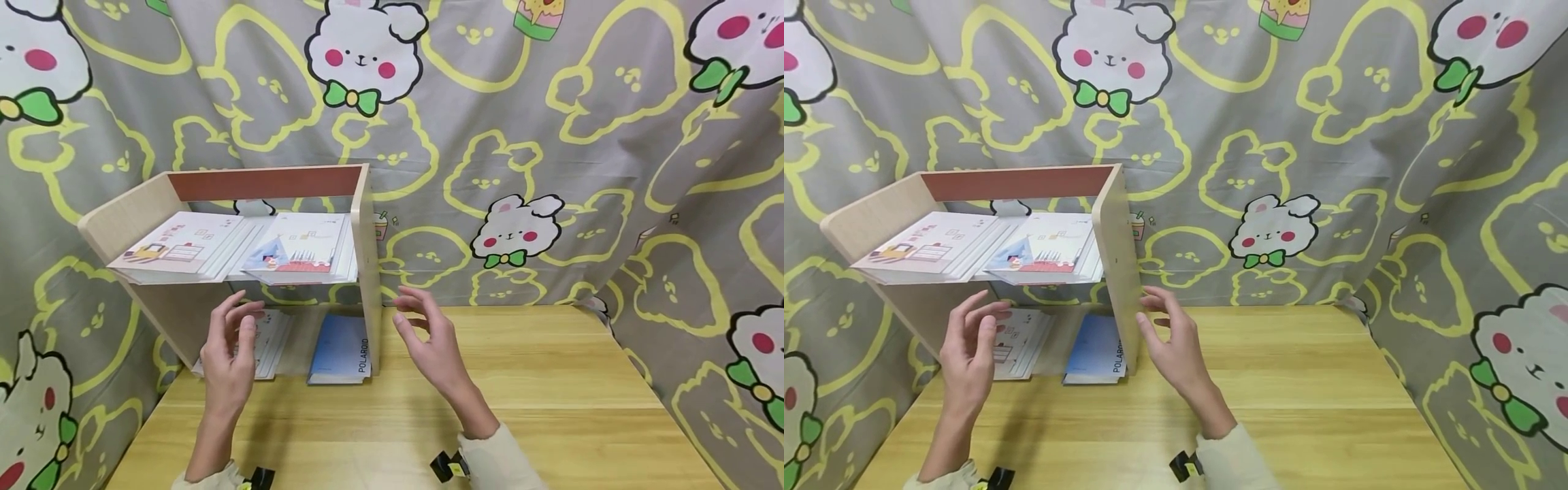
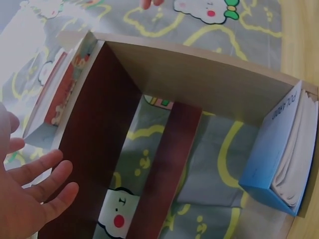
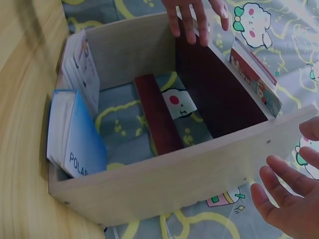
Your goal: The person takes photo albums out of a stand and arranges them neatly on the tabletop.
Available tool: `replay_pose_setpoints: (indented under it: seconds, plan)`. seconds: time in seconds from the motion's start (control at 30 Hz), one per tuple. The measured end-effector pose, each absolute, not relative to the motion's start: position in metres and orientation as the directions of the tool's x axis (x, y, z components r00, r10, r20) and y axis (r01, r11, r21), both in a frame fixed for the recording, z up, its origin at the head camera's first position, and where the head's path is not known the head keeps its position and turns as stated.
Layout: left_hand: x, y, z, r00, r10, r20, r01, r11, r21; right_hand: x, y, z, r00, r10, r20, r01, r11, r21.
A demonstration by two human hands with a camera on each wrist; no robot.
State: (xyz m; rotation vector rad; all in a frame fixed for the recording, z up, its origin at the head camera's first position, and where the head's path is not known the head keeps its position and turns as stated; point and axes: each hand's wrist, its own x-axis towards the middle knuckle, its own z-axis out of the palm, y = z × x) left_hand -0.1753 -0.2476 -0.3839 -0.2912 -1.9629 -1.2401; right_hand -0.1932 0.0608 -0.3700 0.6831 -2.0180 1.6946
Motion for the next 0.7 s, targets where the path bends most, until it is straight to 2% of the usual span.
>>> replay_pose_setpoints:
  seconds: [0.13, 0.43, 0.7]
  plan:
    - [-0.177, -0.247, -0.381, -0.664, -0.204, 0.719, 0.574, 0.477, 0.666, -0.206, 0.058, -0.384, -0.791, -0.112, 0.602, -0.612, 0.109, -0.783]
    - [-0.178, -0.247, -0.375, -0.669, -0.202, 0.716, 0.583, 0.455, 0.673, -0.187, 0.048, -0.353, -0.815, -0.119, 0.568, -0.578, 0.090, -0.811]
    - [-0.180, -0.248, -0.370, -0.665, -0.196, 0.720, 0.592, 0.449, 0.669, -0.189, 0.040, -0.343, -0.814, -0.152, 0.561, -0.568, 0.006, -0.823]
